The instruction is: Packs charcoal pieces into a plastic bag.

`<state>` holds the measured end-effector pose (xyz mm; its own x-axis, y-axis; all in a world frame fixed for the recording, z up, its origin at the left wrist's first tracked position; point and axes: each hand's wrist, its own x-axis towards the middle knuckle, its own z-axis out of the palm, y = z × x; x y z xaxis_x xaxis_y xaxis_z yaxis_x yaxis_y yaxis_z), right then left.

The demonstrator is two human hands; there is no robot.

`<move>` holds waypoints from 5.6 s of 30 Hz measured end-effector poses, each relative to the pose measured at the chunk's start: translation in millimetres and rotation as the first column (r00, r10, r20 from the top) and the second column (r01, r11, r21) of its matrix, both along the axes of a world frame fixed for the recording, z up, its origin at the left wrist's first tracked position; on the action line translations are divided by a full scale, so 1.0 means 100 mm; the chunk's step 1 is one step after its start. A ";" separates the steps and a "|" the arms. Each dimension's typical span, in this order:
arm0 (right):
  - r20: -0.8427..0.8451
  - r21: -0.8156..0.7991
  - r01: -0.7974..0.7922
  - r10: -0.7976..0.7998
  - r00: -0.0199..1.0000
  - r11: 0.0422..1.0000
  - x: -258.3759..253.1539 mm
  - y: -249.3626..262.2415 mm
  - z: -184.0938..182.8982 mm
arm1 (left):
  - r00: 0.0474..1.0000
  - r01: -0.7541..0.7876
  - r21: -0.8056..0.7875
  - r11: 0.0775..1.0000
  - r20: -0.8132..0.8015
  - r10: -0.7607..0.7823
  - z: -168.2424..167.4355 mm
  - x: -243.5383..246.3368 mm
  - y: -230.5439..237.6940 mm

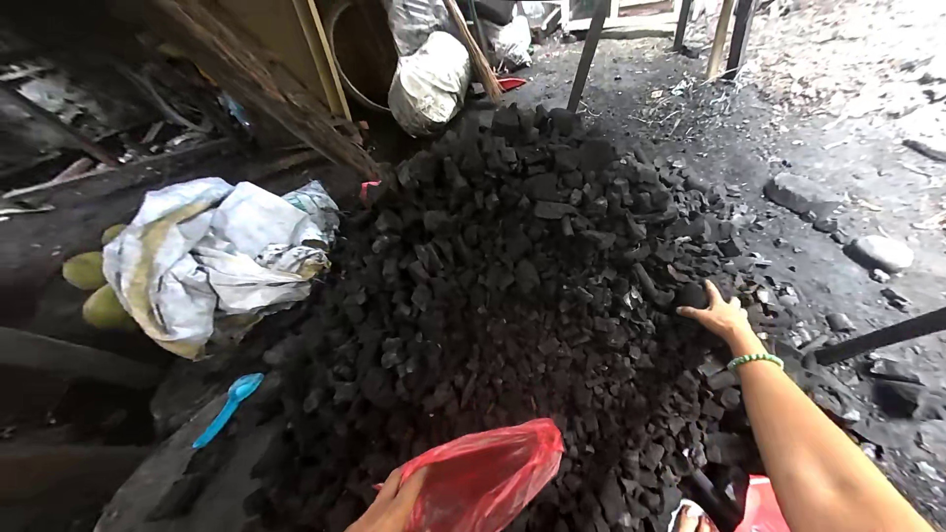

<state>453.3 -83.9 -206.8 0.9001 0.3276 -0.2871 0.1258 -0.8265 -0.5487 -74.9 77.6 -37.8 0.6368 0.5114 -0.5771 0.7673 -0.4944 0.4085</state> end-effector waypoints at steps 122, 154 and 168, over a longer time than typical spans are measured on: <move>0.010 0.054 -0.318 0.318 0.948 0.947 -2.22 0.07 -0.49 | 0.864 -0.166 -0.389 0.906 0.386 0.324 -0.21 0.48 -0.15; 0.133 0.169 -0.106 0.084 0.988 0.980 -0.06 0.45 0.03 | 0.994 0.064 -0.047 0.997 0.089 -0.059 -0.29 0.17 0.00; 0.295 0.124 -0.380 0.331 0.896 0.917 -1.61 0.70 0.03 | 0.995 0.103 -0.061 0.993 0.016 -0.102 -0.32 0.22 0.02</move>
<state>292.4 -13.8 -203.4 0.7482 0.6626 0.0339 0.5523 -0.5936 -0.5854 -53.4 79.5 -70.1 0.6916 0.4065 -0.5970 0.7082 -0.5437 0.4503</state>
